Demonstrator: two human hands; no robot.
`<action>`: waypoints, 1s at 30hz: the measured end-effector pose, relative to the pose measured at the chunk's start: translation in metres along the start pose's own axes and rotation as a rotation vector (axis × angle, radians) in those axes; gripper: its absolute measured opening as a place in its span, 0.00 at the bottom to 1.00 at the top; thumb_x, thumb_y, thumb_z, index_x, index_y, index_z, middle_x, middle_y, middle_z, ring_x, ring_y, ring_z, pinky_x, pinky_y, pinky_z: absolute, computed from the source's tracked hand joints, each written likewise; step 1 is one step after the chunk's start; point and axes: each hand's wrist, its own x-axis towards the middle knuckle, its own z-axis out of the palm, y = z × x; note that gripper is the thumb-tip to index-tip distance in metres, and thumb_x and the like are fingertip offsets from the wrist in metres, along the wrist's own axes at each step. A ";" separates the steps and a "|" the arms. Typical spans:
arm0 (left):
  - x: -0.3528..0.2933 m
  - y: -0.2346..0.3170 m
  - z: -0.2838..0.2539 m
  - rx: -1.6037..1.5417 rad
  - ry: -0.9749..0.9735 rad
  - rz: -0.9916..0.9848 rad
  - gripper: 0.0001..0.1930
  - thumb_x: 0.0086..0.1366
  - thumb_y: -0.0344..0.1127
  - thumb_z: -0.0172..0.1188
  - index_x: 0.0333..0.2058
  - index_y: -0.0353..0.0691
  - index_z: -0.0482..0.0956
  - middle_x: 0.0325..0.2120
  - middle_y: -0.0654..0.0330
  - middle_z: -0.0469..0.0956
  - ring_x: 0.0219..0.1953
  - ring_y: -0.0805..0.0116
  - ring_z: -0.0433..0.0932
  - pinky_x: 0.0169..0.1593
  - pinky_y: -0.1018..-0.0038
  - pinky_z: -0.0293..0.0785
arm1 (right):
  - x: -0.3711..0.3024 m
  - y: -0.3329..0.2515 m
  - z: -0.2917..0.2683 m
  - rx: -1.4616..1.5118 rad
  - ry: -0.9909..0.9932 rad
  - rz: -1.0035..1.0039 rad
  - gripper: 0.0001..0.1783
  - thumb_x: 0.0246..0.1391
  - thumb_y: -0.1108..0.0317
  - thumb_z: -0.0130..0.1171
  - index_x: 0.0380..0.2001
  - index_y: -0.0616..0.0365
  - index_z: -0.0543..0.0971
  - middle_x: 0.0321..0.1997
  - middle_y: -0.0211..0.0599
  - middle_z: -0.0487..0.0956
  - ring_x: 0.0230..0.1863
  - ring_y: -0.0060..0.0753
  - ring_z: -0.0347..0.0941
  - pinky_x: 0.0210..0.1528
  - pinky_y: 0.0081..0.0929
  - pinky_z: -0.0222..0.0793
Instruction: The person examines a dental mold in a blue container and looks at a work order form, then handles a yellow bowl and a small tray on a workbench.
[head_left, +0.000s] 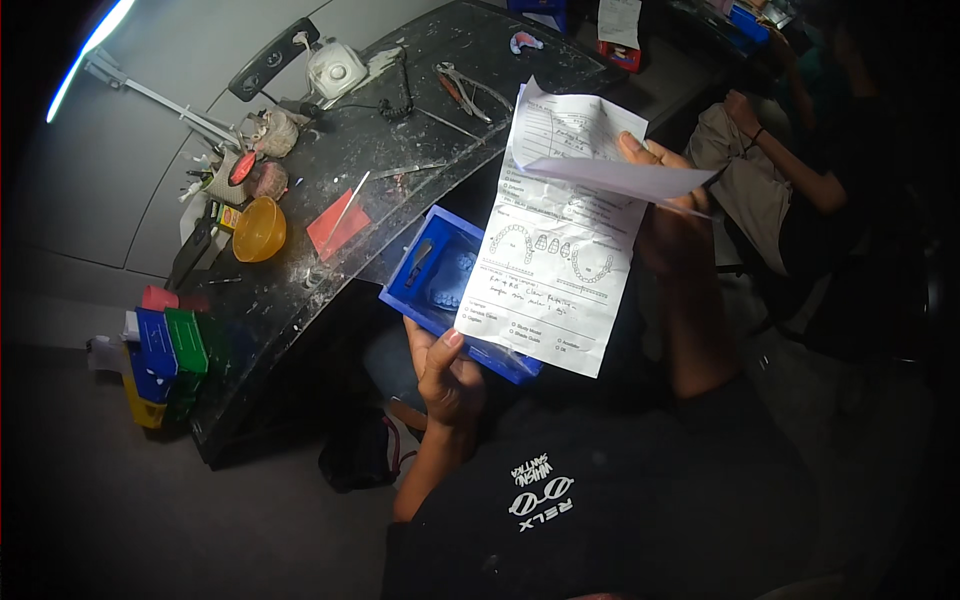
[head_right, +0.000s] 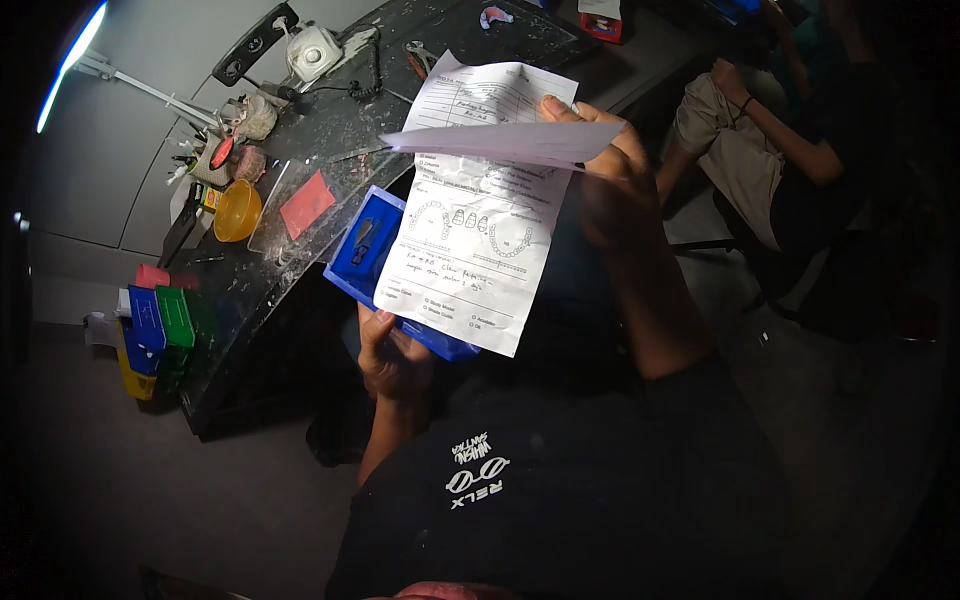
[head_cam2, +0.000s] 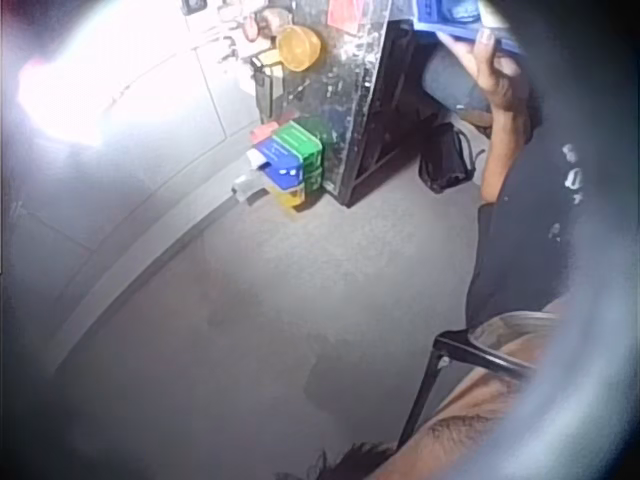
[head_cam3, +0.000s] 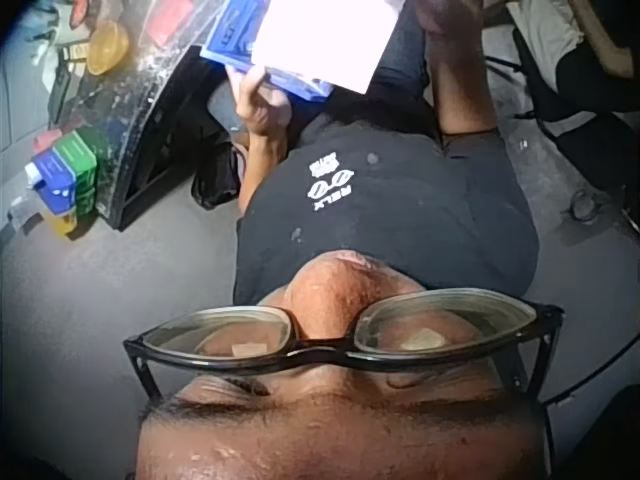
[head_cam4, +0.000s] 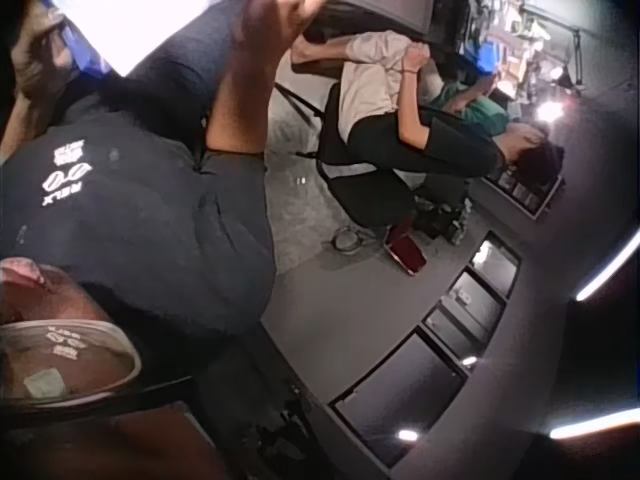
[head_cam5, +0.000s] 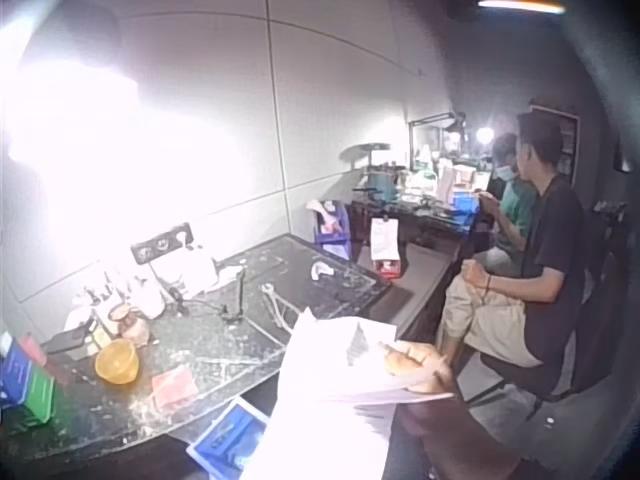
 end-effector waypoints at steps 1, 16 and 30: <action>0.000 0.000 -0.001 0.001 0.003 0.001 0.43 0.53 0.36 0.59 0.66 0.34 0.51 0.57 0.47 0.66 0.62 0.54 0.67 0.68 0.60 0.57 | 0.000 0.007 0.001 -0.058 0.020 -0.056 0.17 0.69 0.60 0.53 0.38 0.64 0.81 0.33 0.28 0.79 0.35 0.12 0.72 0.37 0.16 0.68; -0.004 -0.001 -0.012 0.019 0.003 0.019 0.46 0.51 0.37 0.62 0.67 0.35 0.51 0.58 0.50 0.64 0.63 0.55 0.65 0.68 0.60 0.58 | -0.001 0.024 -0.031 0.942 0.231 0.226 0.19 0.68 0.63 0.50 0.50 0.68 0.77 0.49 0.39 0.80 0.49 0.29 0.76 0.54 0.25 0.70; -0.004 -0.003 0.008 0.079 0.029 0.007 0.42 0.57 0.31 0.61 0.68 0.38 0.50 0.57 0.48 0.67 0.60 0.56 0.68 0.65 0.61 0.63 | -0.012 0.020 -0.018 0.317 0.002 0.017 0.08 0.63 0.70 0.58 0.34 0.64 0.79 0.30 0.31 0.80 0.30 0.18 0.72 0.31 0.22 0.67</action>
